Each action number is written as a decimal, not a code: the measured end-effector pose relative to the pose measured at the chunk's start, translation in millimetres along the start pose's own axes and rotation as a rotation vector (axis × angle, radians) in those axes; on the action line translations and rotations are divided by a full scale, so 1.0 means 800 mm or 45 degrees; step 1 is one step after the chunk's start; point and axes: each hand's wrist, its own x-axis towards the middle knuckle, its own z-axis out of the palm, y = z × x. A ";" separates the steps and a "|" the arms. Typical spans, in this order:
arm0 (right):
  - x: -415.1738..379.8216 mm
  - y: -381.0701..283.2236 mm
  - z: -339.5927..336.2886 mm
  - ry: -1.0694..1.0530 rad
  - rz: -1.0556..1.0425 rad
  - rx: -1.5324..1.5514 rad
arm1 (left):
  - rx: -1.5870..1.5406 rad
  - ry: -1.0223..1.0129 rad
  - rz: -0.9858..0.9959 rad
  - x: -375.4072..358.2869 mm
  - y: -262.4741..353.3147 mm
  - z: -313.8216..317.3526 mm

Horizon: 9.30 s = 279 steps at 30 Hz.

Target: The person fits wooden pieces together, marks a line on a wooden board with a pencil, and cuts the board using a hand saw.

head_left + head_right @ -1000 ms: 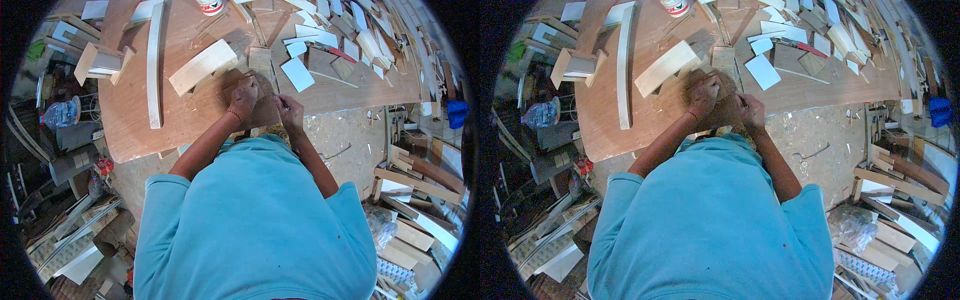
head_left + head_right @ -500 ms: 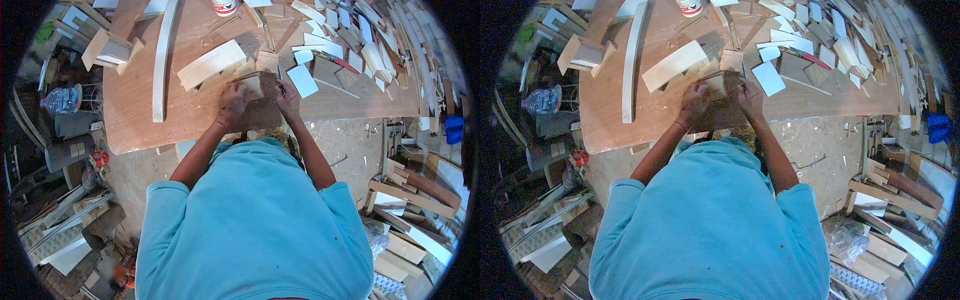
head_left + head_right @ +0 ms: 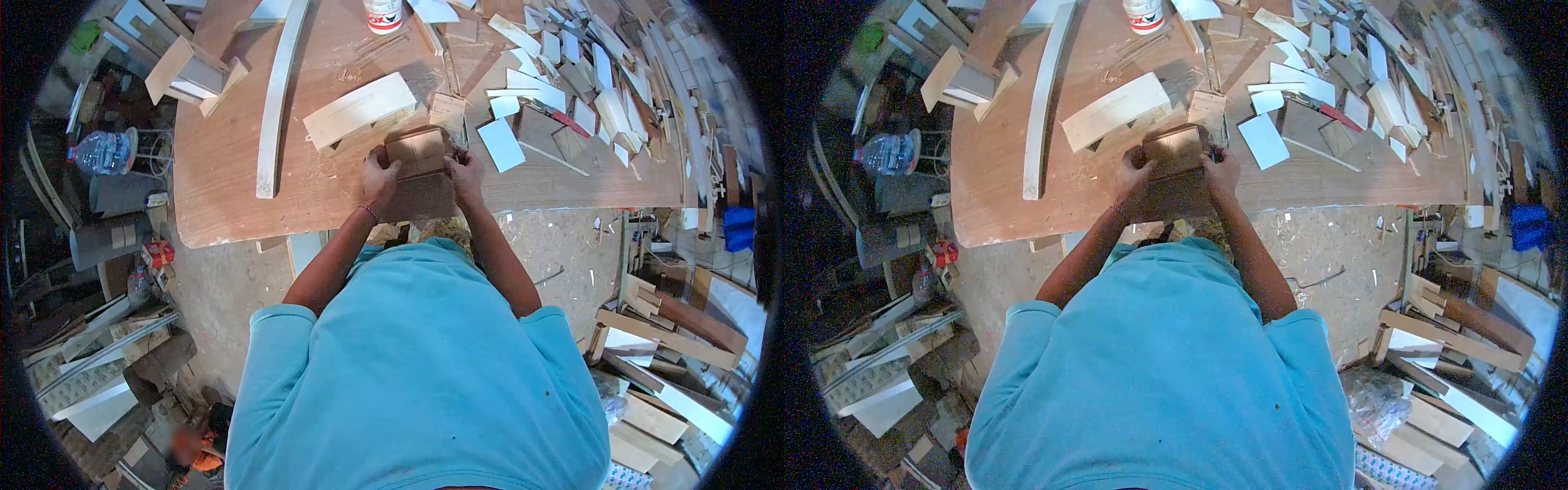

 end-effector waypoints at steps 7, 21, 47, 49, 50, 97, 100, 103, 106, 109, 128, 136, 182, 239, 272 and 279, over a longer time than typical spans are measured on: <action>-0.006 -0.102 -0.050 -0.032 0.264 0.576 | -0.340 -0.177 -0.197 0.025 -0.027 0.031; 0.013 -0.101 -0.056 -0.235 -0.017 0.446 | -0.544 -0.377 -0.527 0.004 0.024 0.013; 0.035 -0.129 -0.064 0.108 -0.078 0.479 | -1.495 -0.410 0.073 -0.001 0.229 0.012; 0.034 -0.106 -0.052 0.079 -0.171 0.189 | -1.547 -0.399 0.089 0.004 0.218 0.008; 0.033 -0.098 -0.050 0.063 -0.259 -0.100 | -1.596 -0.399 0.097 0.007 0.211 0.007; -0.113 -0.110 -0.681 0.850 -0.186 0.917 | -1.131 -1.448 -0.396 -0.228 0.349 0.580; -0.106 -0.091 -0.667 0.827 -0.139 1.039 | -1.052 -1.407 -0.301 -0.218 0.345 0.592; -0.097 -0.084 -0.661 0.683 -0.172 1.041 | -0.860 -1.324 -0.184 -0.193 0.337 0.586; -0.076 -0.099 -0.655 0.605 -0.180 1.074 | -0.609 -1.266 0.092 -0.157 0.333 0.577; -0.045 -0.111 -0.653 0.516 -0.177 1.014 | -0.528 -1.203 0.364 -0.140 0.357 0.565; 0.092 -0.131 -0.481 0.389 0.227 0.751 | -0.111 -0.649 0.304 0.176 0.371 0.597; 0.140 -0.042 -0.390 -0.305 0.415 0.530 | 0.456 -0.172 0.502 0.199 0.478 0.614; 0.071 -0.065 -0.013 -0.304 -0.628 -0.758 | -0.784 0.576 -0.586 -0.139 -0.048 0.048; 0.069 -0.015 -0.076 -1.198 -0.355 -0.713 | 0.529 1.155 -0.633 -0.108 0.007 0.129; -0.015 -0.115 -0.257 -0.731 0.177 0.694 | -1.324 -0.177 -0.376 -0.155 0.147 0.168; -0.053 -0.065 -0.365 -0.235 -0.008 0.222 | -0.846 -0.447 -0.463 -0.185 0.139 0.245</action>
